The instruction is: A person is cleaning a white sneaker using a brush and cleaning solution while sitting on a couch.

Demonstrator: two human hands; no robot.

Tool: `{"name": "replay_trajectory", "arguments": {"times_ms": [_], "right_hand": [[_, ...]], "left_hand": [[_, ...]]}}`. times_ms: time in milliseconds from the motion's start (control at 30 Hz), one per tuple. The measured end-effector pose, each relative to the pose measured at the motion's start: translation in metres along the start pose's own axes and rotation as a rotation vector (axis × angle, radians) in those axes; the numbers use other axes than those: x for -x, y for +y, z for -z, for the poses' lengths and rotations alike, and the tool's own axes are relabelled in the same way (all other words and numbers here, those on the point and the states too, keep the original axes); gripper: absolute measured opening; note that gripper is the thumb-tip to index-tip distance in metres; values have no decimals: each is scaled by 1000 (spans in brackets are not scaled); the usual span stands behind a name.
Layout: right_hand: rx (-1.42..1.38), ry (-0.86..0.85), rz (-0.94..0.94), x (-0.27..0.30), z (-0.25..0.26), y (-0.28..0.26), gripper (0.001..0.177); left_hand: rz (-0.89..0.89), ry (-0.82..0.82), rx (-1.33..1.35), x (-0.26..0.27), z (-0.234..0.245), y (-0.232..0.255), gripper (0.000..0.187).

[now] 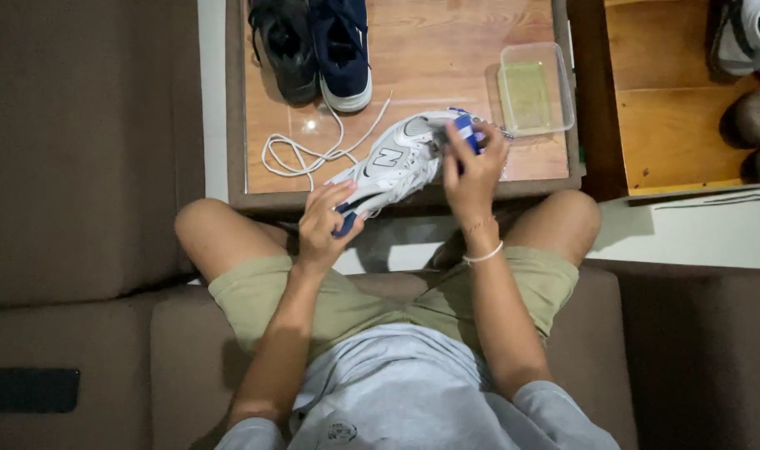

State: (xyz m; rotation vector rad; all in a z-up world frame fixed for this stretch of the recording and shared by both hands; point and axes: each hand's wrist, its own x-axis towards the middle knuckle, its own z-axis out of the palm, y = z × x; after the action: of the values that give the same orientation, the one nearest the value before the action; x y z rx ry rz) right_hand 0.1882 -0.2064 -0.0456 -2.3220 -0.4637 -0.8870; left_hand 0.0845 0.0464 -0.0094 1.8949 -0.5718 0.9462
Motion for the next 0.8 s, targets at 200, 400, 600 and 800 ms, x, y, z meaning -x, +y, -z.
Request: {"name": "replay_trajectory", "arguments": {"times_ms": [200,400,600,800], "right_hand": [[-267,-204,-94,-4,-36,-12,42],[-166,-288,73,11,-51,-32,42],[101,-161,-53,-12,-39,25,34],[-186,-352,47,0,-42,-22,41]], "left_hand": [[366,-112,16,7,0,-33,44],[705,-114,129,2,-3,-30,88],[645,-8,18,18,-17,-46,74],[643,19,158,21,-19,-52,71]]}}
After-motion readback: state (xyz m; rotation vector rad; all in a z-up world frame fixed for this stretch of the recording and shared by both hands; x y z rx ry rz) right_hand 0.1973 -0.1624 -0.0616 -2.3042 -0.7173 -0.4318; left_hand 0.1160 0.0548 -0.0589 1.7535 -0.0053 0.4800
